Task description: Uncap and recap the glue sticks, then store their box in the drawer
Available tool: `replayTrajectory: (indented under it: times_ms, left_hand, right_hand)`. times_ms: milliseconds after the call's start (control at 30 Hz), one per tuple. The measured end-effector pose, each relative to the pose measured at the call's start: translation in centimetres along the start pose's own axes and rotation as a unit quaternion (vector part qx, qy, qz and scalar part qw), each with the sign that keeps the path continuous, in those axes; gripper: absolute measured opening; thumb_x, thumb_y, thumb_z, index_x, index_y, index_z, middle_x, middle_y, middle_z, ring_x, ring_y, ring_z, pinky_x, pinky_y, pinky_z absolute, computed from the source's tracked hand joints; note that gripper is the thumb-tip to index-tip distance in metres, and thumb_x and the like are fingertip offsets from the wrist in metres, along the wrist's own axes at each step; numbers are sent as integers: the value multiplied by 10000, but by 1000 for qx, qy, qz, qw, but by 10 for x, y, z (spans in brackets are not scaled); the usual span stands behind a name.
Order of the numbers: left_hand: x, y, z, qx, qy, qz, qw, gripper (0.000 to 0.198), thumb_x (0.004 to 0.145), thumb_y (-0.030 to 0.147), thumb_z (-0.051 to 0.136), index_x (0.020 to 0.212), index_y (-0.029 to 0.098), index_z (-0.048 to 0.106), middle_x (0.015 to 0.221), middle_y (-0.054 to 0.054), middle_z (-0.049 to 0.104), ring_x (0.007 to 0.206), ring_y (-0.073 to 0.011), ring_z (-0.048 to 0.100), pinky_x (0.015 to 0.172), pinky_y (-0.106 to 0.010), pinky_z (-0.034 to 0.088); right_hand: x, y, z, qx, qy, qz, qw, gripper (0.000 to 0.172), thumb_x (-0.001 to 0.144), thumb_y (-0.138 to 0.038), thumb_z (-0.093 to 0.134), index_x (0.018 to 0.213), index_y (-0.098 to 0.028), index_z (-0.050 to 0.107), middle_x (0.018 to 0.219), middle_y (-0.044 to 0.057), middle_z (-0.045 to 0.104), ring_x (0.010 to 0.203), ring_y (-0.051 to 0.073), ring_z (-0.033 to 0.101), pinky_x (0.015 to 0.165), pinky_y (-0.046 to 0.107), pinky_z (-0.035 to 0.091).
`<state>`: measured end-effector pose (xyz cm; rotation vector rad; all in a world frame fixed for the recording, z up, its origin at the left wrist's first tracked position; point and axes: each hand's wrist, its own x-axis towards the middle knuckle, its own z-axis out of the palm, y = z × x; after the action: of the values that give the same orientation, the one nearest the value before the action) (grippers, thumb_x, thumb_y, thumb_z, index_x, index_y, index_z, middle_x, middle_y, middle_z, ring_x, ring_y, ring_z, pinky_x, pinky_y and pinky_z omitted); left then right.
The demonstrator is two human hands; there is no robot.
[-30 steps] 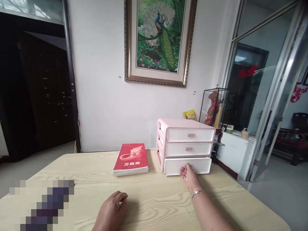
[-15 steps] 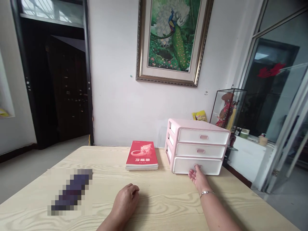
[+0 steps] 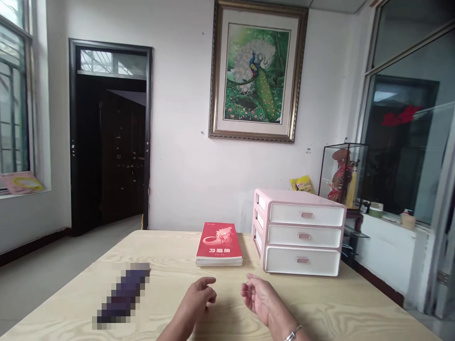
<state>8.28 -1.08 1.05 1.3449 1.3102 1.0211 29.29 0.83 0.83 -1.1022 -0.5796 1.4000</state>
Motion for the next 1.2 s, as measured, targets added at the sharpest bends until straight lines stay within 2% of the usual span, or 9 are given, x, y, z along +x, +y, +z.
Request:
replayTrajectory:
  times_ms: [67,167,267,433,500,567,700,800,1200]
  left_hand:
    - [-2,26,-8,-158,-48,-10,986,643,736,217,572,1364,143,454,853,-49,649,779,-167,642,576,-236,430]
    - [-13,75,-23,-293,-123,93,944,821,731,218,640,1482,224,308,874,-26,616,735,-128,601,594,-227,438]
    - [-34,116,-38,-328,-184,214,902,931,726,205,665,1525,335,206,786,16,590,618,-103,545,554,-218,442]
    - [-62,147,-50,-322,-284,400,810,980,819,182,620,1512,480,-5,559,95,462,373,-56,338,406,-151,375]
    - [-60,149,-50,-338,-306,460,762,957,842,130,566,1511,472,-27,548,95,453,368,-52,279,398,-129,338]
    - [-48,147,-49,-347,-310,474,748,970,826,69,530,1512,466,-29,555,90,452,398,-63,269,413,-125,328]
    - [-11,132,-51,-381,-293,413,773,1004,762,-3,490,1524,435,3,590,73,478,447,-73,233,414,-117,281]
    - [6,123,-54,-398,-297,390,776,1018,733,-21,470,1527,428,19,596,63,500,453,-77,225,398,-119,247]
    - [5,127,-66,-386,-287,398,781,1022,735,-15,460,1514,466,6,580,67,486,448,-80,214,414,-124,271]
  right_hand:
    - [-20,-19,28,33,-92,53,994,641,626,-63,586,1243,-207,489,669,4,682,536,139,634,470,194,444]
    - [-54,-62,64,70,-239,11,968,817,625,-37,587,1393,-240,394,742,-21,673,595,110,619,523,187,442]
    - [-92,-100,83,110,-396,-99,906,822,689,-110,666,1444,-281,389,721,-42,640,580,96,566,529,194,432]
    - [-137,-123,81,134,-540,-213,803,826,807,-333,731,1492,-444,283,480,-119,462,335,70,311,350,184,290]
    - [-136,-121,80,136,-561,-238,781,800,828,-369,719,1484,-477,275,462,-124,446,301,62,241,322,189,253]
    - [-122,-116,80,139,-561,-248,777,779,839,-374,710,1485,-467,284,468,-118,444,314,64,229,332,197,247]
    - [-74,-109,84,140,-516,-222,815,785,840,-289,697,1500,-403,288,509,-104,430,407,80,241,406,206,249]
    - [-52,-109,85,141,-498,-213,829,809,827,-272,699,1508,-382,276,524,-103,417,439,85,243,437,212,247]
    - [-61,-113,80,135,-512,-237,815,788,842,-285,688,1498,-424,275,506,-110,390,408,83,237,409,213,245]
